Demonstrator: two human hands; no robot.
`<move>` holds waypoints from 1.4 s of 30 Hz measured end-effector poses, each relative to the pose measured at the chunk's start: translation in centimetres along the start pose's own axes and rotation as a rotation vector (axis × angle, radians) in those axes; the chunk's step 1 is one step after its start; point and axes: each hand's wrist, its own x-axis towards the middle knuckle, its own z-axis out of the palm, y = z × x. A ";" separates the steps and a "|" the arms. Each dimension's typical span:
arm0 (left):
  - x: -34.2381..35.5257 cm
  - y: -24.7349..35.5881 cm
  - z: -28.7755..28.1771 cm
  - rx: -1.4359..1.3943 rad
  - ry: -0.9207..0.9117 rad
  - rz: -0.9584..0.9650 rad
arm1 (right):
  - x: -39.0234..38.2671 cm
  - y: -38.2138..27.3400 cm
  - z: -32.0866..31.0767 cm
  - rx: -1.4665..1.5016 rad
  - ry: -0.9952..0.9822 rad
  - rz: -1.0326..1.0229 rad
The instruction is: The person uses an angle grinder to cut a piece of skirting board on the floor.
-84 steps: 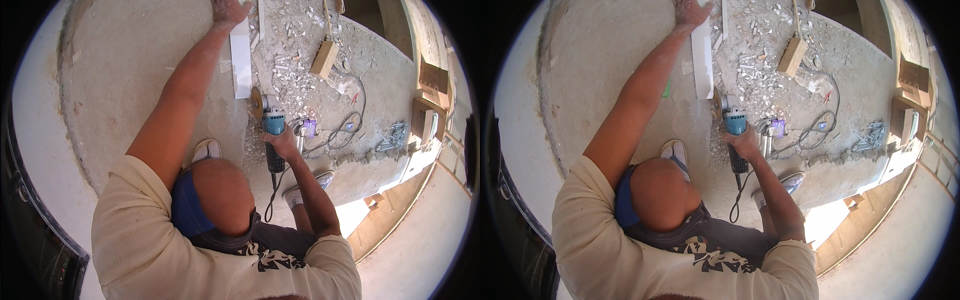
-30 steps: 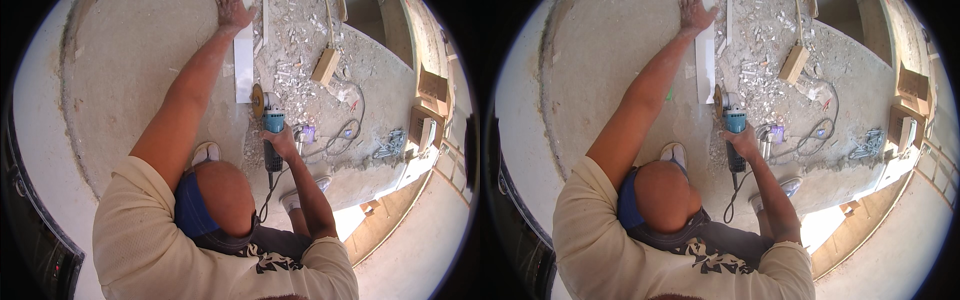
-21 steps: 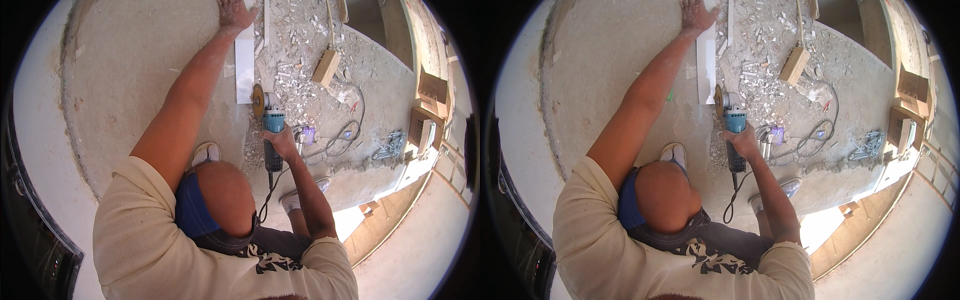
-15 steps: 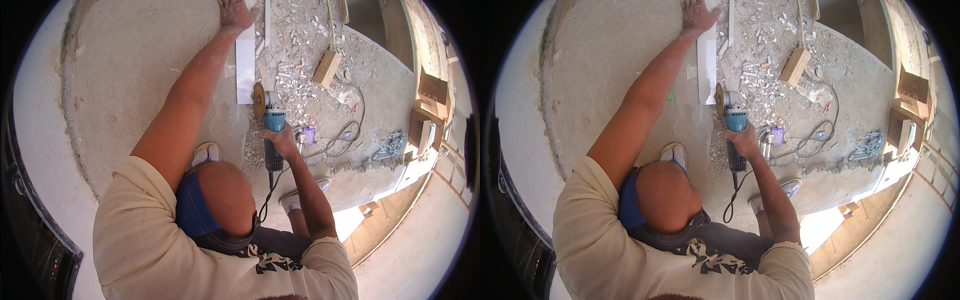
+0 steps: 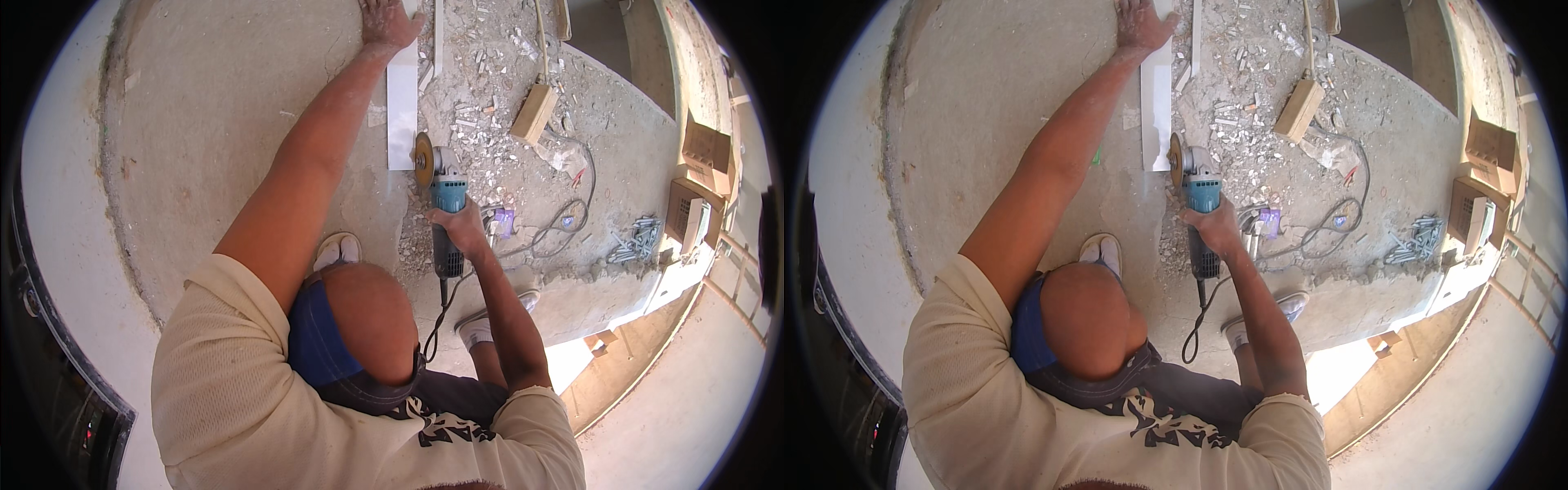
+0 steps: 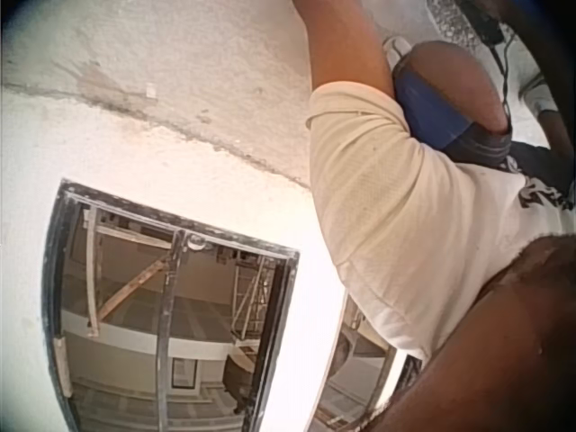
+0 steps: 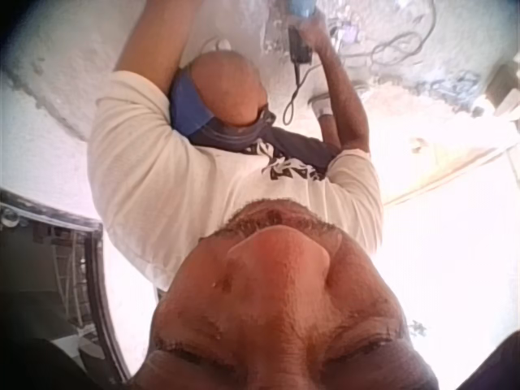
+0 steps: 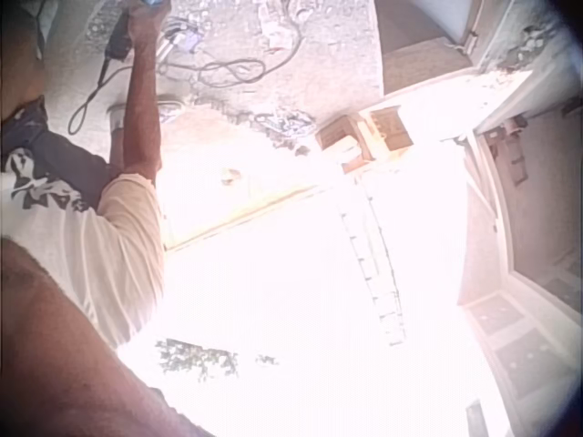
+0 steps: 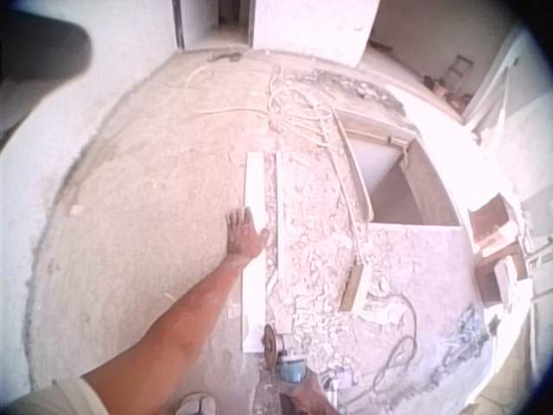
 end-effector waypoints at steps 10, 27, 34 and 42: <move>-0.1 0.3 -0.5 -0.019 -0.006 -0.010 | 0.1 -0.9 -0.2 0.032 -0.005 -0.019; -0.1 0.0 -0.5 -0.005 0.009 -0.010 | 1.7 -0.3 0.3 0.115 -0.032 -0.033; -0.1 0.0 -0.7 0.025 -0.022 -0.002 | 1.8 -0.6 0.1 0.075 -0.031 -0.015; -0.1 -0.6 0.4 0.056 -0.014 0.028 | 2.0 -0.7 0.1 0.062 -0.017 -0.009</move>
